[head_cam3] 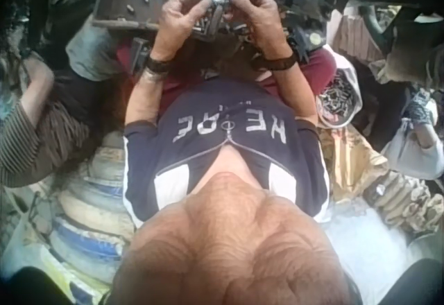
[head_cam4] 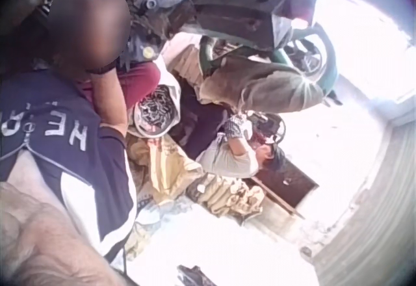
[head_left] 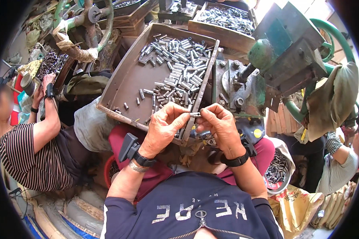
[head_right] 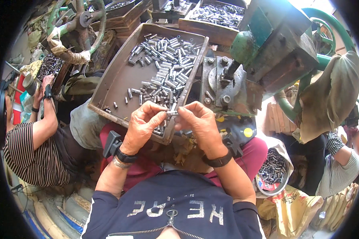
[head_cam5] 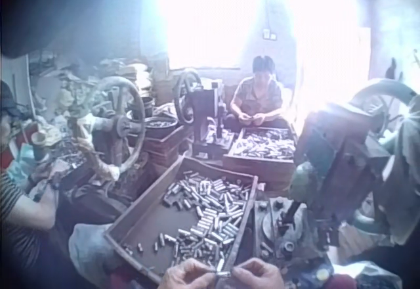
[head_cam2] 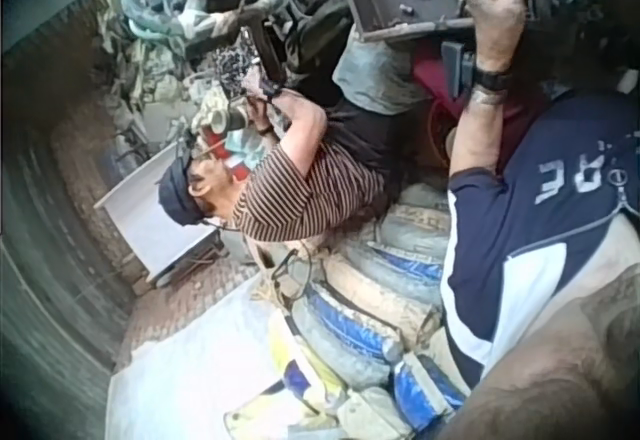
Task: The recorder uses a manual press and small tools to assemble metal components in a fabrication environment.
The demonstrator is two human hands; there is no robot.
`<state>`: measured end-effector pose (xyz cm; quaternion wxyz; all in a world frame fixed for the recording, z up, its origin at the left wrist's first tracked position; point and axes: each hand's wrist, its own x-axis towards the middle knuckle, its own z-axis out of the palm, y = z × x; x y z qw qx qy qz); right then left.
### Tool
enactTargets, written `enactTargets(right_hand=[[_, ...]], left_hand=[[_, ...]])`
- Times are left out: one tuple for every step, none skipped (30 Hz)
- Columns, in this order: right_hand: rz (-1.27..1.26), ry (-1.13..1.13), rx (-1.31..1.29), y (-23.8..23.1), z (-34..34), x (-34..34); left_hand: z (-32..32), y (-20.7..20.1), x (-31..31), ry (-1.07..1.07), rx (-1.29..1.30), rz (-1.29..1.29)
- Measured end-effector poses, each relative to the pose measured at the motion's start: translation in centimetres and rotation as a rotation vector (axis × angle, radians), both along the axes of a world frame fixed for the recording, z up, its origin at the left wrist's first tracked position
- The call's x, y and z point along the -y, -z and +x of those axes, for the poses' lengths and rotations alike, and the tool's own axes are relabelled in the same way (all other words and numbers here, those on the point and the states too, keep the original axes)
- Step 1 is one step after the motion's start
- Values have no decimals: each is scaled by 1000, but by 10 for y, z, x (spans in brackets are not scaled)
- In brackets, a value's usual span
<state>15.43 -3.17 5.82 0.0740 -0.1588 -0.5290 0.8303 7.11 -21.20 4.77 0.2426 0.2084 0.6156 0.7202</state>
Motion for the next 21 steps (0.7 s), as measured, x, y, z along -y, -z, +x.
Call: enactTargets(right_hand=[[-38, -54, 64, -1, 1, -2], [-37, -56, 65, -1, 3, 1], [55, -44, -22, -1, 6, 6], [147, -33, -108, -1, 9, 9], [166, -37, -100, 1, 10, 9], [167, -39, -100, 0, 9, 8], [49, -125, -39, -2, 9, 7], [-68, -210, 23, -6, 8, 6], [-82, -233, 52, -10, 6, 6], [-81, -235, 54, -10, 1, 4], [68, -254, -2, -11, -7, 0], [219, -266, -56, -12, -16, -5], [408, -256, -102, -5, -29, -12], [519, -209, -81, -4, -41, -15], [916, -111, -170, -1, -54, -17], [1312, -2, -264, 4, -65, -19], [1551, 7, -199, 10, -72, -19], [1752, 8, -145, 11, -79, -13], [1886, -25, -99, 13, -86, -9], [2018, -58, -50, 16, -92, -6], [2022, -47, -77, 19, -95, -3]], left_hand=[[0, 1, 1, 24, -26, -4], [0, 0, 2, 23, -26, -3], [0, -2, 1, 75, 89, 37], [-1, -4, 1, 127, 205, 77], [-2, -6, 2, 133, 242, 71], [-4, -7, 4, 132, 242, 72], [-7, -8, 6, 204, 271, 67], [-9, -8, 8, 276, 300, 62], [-10, -5, 8, 286, 290, 103], [-11, -4, 9, 284, 291, 105], [-11, -6, 9, 168, 259, 57], [-12, -10, 7, 58, 228, 12], [-12, -13, 7, -34, 226, 62], [-18, -13, 9, -86, 205, 93], [-27, -11, 12, -139, 270, 114], [-36, -10, 14, -190, 332, 136], [-45, -8, 17, -208, 400, 181], [-53, -4, 20, -229, 468, 225], [-58, -3, 20, -267, 491, 226], [-63, -1, 20, -270, 492, 224], [-68, 0, 22, -277, 495, 202]])
